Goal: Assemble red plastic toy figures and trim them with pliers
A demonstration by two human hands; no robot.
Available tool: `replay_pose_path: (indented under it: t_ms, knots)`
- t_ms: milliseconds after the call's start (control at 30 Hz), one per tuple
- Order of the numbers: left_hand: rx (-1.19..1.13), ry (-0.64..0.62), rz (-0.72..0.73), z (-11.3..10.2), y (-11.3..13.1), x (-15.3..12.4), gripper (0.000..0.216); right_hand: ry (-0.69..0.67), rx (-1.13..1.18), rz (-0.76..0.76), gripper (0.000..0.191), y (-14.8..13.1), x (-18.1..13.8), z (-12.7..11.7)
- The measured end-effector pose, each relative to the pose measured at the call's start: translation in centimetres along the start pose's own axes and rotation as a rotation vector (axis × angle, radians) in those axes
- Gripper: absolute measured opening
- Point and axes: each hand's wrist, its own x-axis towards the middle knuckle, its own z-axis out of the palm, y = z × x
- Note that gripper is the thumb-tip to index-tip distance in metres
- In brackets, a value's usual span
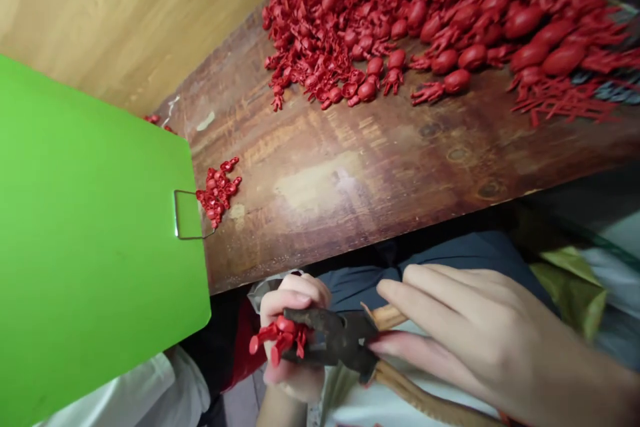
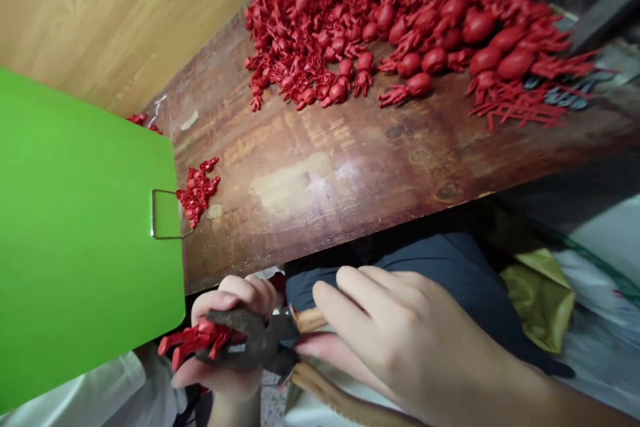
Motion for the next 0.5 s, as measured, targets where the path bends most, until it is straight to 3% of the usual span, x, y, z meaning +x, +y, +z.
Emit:
replay_pose_path:
  t_ms: [167,333,500]
  knots:
    - [0.095,-0.071,0.089,-0.9,-0.5,0.2,0.063,0.034,0.043,0.133,0.021,-1.4,-0.7,0.9]
    - [0.210,-0.097,0.188,-2.9,-1.3,0.5,0.079,0.070,0.061,0.174,0.053,-2.4,-1.2,1.4]
    - [0.302,-0.087,0.255,-4.7,-1.9,0.5,0.085,0.076,0.080,0.227,0.041,-3.4,-1.6,2.4]
